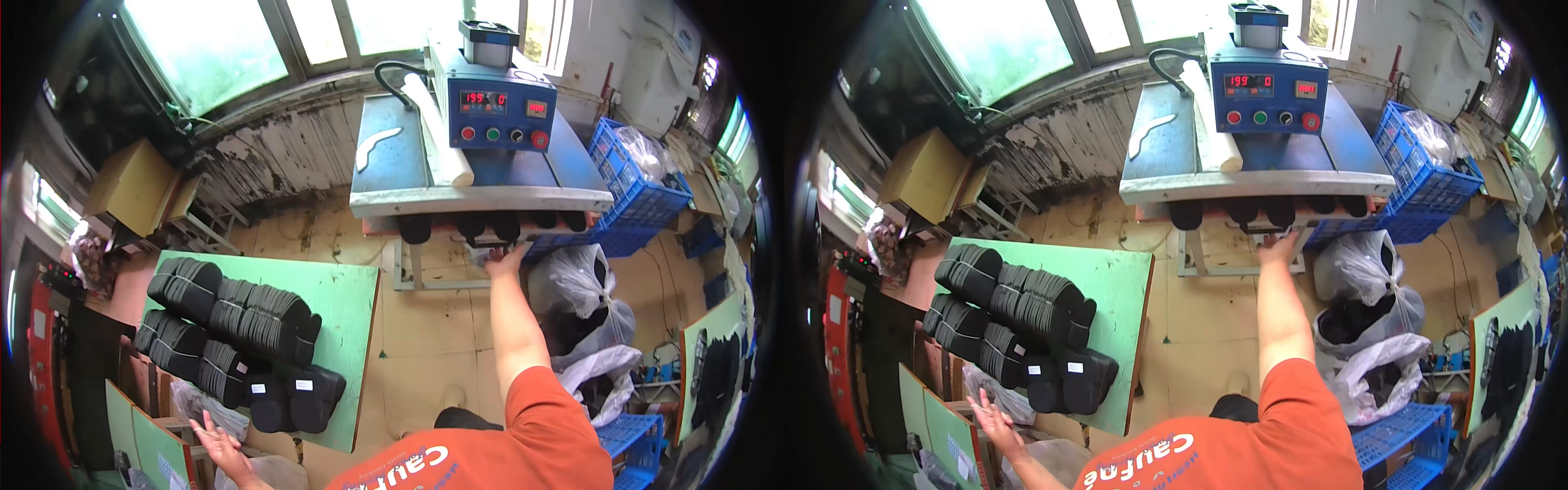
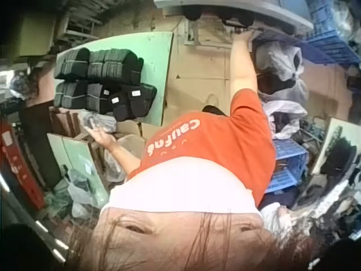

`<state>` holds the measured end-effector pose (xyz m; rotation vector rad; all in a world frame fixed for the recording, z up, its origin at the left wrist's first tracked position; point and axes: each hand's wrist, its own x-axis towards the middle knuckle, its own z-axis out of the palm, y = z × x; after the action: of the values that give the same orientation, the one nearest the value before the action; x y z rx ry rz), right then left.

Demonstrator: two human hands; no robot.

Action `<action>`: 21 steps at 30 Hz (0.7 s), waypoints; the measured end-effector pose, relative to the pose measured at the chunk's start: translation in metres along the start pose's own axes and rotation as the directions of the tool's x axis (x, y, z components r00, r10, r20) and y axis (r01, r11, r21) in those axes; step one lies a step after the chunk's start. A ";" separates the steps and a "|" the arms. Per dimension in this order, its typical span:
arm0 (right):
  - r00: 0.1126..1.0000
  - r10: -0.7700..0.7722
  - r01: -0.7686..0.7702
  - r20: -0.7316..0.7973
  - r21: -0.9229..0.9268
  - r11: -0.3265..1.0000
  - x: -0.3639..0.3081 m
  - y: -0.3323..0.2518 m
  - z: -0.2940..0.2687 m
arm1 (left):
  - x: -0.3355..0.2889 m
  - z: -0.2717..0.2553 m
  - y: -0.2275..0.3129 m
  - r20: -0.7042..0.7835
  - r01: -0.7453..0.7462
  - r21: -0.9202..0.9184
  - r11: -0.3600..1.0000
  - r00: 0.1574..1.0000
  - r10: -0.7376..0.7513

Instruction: Sorts and stacks black shoe heel or tongue components, aligning them before placing them in a storage bag.

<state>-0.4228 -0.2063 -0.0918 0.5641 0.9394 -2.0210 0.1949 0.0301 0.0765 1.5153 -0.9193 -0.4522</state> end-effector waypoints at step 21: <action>0.931 0.349 -0.347 0.103 -0.045 0.937 -0.148 -0.061 -0.127 | -0.112 0.450 0.067 0.962 -0.443 -0.178 0.879 0.108 0.249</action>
<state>-0.3827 -0.0111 -0.0470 0.5568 0.7394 -1.6997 -0.2260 -0.1705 0.0351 0.8884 -2.3649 -1.0700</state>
